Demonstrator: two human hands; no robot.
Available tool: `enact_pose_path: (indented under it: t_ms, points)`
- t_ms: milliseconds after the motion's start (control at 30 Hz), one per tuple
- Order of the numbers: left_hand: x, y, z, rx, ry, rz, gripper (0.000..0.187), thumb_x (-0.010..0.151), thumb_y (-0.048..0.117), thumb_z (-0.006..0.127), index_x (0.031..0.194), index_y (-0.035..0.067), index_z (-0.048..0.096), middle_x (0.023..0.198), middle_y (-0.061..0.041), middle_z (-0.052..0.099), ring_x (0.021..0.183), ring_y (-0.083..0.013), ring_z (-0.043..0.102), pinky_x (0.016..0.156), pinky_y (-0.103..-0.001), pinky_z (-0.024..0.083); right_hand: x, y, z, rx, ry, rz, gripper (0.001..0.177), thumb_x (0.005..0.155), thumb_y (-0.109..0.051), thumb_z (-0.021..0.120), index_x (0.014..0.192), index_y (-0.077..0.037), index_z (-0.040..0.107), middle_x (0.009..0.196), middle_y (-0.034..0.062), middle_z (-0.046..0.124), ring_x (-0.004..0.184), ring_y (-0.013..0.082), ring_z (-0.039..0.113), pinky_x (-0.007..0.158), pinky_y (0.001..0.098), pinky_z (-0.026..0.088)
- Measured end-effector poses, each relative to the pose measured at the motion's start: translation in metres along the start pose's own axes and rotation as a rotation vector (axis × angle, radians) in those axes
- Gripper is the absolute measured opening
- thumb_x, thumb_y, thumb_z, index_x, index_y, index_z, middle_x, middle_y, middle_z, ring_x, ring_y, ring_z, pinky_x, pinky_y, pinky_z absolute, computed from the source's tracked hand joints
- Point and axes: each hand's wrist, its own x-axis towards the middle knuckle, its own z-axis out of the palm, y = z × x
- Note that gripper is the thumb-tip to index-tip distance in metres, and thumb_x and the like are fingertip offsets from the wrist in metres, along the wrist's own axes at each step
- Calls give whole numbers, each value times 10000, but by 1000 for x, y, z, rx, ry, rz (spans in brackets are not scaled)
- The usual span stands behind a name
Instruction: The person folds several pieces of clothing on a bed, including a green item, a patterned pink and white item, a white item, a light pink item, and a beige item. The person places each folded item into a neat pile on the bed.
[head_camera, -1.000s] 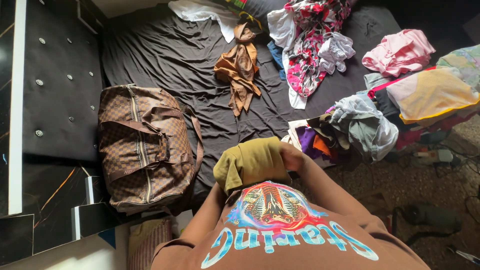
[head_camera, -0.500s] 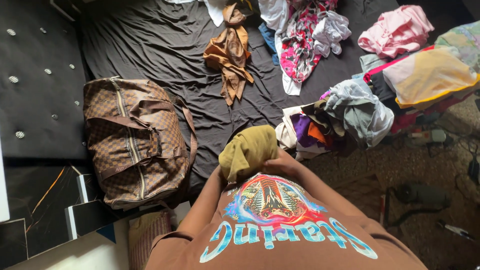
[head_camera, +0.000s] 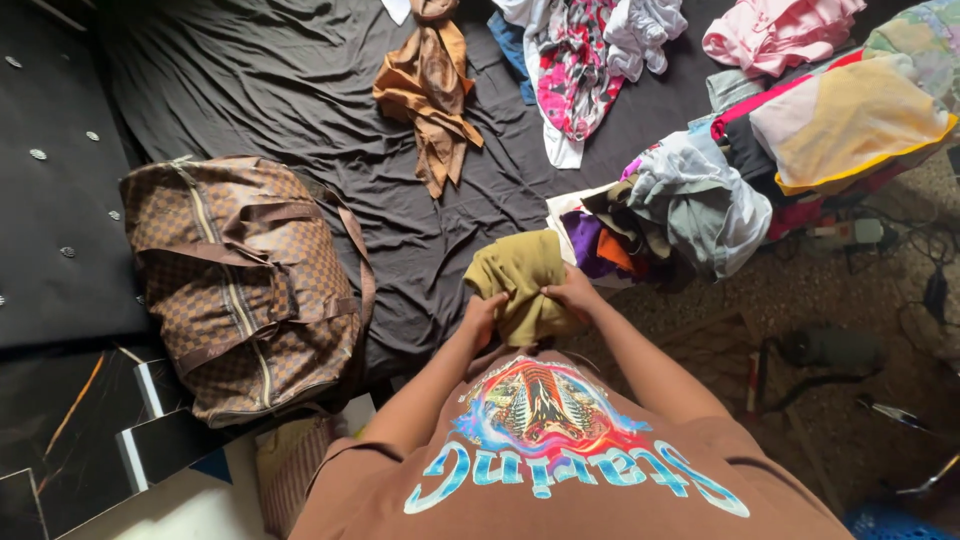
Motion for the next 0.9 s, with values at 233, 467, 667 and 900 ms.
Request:
enact_pose_path:
  t_ms: [233, 467, 667, 900]
  points:
    - [71, -19, 39, 71, 30, 11, 410, 879, 119, 747, 1271, 22, 675, 1134, -121, 754, 979, -274, 725, 825, -435, 585, 61, 46, -69, -210, 129, -153, 541, 771, 92, 766, 1287, 15, 621, 1156, 86, 743, 1036, 169, 698, 938, 338, 556]
    - [130, -64, 39, 498, 284, -43, 819, 807, 208, 816, 1479, 78, 365, 1307, -153, 628, 1170, -318, 626, 958, -436, 513, 53, 53, -54, -795, 393, -218, 880, 764, -89, 783, 1531, -15, 358, 1444, 266, 495, 1323, 395, 506, 1076, 449, 458]
    - [86, -55, 69, 1080, 424, -24, 887, 877, 341, 750, 1579, 95, 266, 1533, -258, 398, 1388, -418, 447, 1114, -503, 409, 14, 88, -39, -1357, 180, -229, 742, 822, -147, 705, 1510, -105, 431, 1617, 272, 239, 1522, 437, 230, 1215, 538, 256]
    - [58, -50, 86, 1830, 300, 373, 815, 868, 348, 732, 1541, 138, 323, 1653, -210, 110, 1552, -403, 154, 1211, -652, 198, 30, 105, -51, -1447, 64, -350, 652, 861, -163, 675, 1482, -100, 483, 1648, 286, 167, 1536, 436, 167, 1197, 590, 206]
